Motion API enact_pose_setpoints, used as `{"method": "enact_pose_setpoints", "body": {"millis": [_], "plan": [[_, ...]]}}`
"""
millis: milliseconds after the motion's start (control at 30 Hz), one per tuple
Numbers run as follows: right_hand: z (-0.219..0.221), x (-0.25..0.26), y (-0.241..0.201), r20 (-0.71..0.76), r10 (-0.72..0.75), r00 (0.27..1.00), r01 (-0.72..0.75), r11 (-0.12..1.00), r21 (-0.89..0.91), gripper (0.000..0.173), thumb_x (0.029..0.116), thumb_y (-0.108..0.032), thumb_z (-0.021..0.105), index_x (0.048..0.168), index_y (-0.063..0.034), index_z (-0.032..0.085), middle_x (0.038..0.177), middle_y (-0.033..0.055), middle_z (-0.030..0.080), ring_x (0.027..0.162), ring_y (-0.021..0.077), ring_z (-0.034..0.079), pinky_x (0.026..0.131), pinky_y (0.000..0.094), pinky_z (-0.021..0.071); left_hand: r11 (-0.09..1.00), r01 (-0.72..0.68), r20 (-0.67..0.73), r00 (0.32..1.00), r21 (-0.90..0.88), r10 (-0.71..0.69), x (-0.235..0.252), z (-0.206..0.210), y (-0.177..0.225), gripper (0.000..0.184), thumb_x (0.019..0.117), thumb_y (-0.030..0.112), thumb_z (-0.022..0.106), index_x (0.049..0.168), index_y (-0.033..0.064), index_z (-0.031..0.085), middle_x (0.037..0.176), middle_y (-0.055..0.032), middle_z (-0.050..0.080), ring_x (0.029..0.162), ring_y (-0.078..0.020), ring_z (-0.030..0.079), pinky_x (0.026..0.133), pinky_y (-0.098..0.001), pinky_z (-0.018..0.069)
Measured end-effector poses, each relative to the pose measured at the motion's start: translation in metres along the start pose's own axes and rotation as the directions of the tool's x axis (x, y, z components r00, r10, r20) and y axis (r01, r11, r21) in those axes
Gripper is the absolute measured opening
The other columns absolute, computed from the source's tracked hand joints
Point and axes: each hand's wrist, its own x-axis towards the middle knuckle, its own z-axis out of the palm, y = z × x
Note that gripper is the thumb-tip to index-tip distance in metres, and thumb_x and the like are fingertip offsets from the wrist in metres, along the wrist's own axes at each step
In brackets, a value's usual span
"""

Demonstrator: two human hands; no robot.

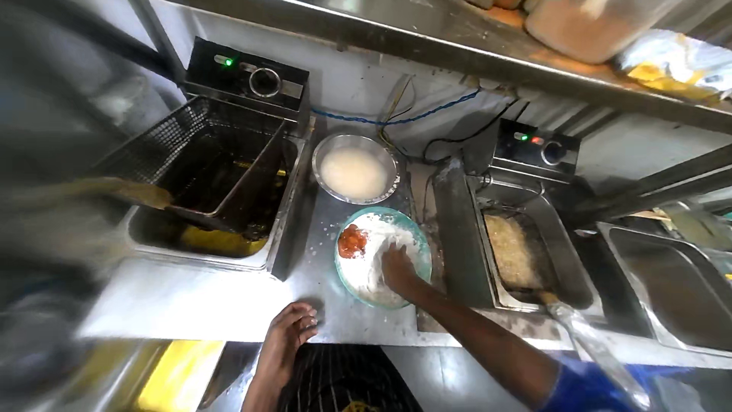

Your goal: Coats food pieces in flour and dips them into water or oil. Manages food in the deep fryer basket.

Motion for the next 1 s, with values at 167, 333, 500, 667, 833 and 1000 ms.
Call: {"method": "enact_pose_setpoints", "body": {"millis": [167, 333, 500, 667, 833, 1000], "plan": [[-0.015, 0.014, 0.013, -0.047, 0.039, 0.998, -0.033, 0.991, 0.130, 0.036, 0.0954, -0.013, 0.067, 0.122, 0.0101, 0.063, 0.132, 0.0296, 0.058, 0.120, 0.0448, 0.060, 0.097, 0.0564, 0.0526, 1.000, 0.001, 0.019, 1.000, -0.005, -0.001, 0.001, -0.001, -0.002, 0.023, 0.1021, 0.007, 0.041, 0.100, 0.0011, 0.063, 0.090, -0.0116, 0.071, 0.074, -0.0207, 0.070, 0.065, -0.0347, 0.0610], [-0.056, -0.020, 0.035, 0.106, -0.097, 0.990, 0.018, 0.813, 0.581, 0.045, 0.0960, 0.000, 0.063, 0.139, 0.0077, 0.049, 0.123, 0.0255, 0.060, 0.107, 0.0312, 0.060, 0.094, 0.0479, 0.0495, 1.000, -0.002, 0.020, 1.000, -0.017, 0.002, 0.002, -0.008, 0.001, 0.024, 0.1029, 0.007, 0.040, 0.101, 0.0013, 0.062, 0.092, -0.0113, 0.071, 0.075, -0.0205, 0.071, 0.067, -0.0349, 0.0612], [-0.060, -0.014, 0.048, 0.136, -0.112, 0.984, 0.089, 0.982, 0.164, 0.037, 0.0935, -0.008, 0.070, 0.121, 0.0146, 0.059, 0.120, 0.0318, 0.063, 0.114, 0.0434, 0.062, 0.099, 0.0582, 0.0486, 1.000, 0.006, 0.002, 1.000, 0.003, -0.006, 0.007, -0.011, 0.002, 0.022, 0.1033, 0.007, 0.041, 0.103, 0.0000, 0.062, 0.090, -0.0113, 0.071, 0.074, -0.0206, 0.070, 0.066, -0.0351, 0.0609], [-0.022, -0.014, 0.020, 0.189, -0.140, 0.972, 0.152, 0.987, -0.046, 0.055, 0.0923, -0.012, 0.071, 0.134, 0.0188, 0.052, 0.150, 0.0385, 0.041, 0.143, 0.0525, 0.038, 0.120, 0.0637, 0.0264, 1.000, 0.016, 0.017, 1.000, 0.008, -0.016, 0.008, -0.011, 0.001, 0.022, 0.1033, 0.008, 0.041, 0.103, 0.0012, 0.062, 0.091, -0.0107, 0.071, 0.075, -0.0199, 0.070, 0.068, -0.0349, 0.0611], [-0.005, 0.008, 0.016, 0.054, -0.049, 0.997, 0.044, 0.996, 0.080, 0.047, 0.0895, -0.009, 0.072, 0.129, 0.0129, 0.058, 0.145, 0.0324, 0.047, 0.128, 0.0464, 0.054, 0.105, 0.0552, 0.0486, 1.000, 0.029, 0.023, 0.999, 0.001, -0.029, 0.009, -0.004, -0.001, 0.022, 0.1028, 0.006, 0.040, 0.103, 0.0001, 0.062, 0.092, -0.0122, 0.071, 0.074, -0.0209, 0.071, 0.066, -0.0344, 0.0611], [-0.029, -0.001, 0.031, 0.021, -0.038, 0.999, 0.032, 0.967, 0.252, 0.043, 0.0944, -0.020, 0.071, 0.121, 0.0115, 0.061, 0.123, 0.0304, 0.063, 0.118, 0.0432, 0.062, 0.100, 0.0582, 0.0494, 0.999, 0.035, 0.053, 0.998, 0.022, -0.036, 0.010, 0.001, 0.000, 0.022, 0.1035, 0.007, 0.041, 0.103, 0.0002, 0.062, 0.092, -0.0124, 0.071, 0.074, -0.0211, 0.071, 0.067, -0.0350, 0.0611]]}}
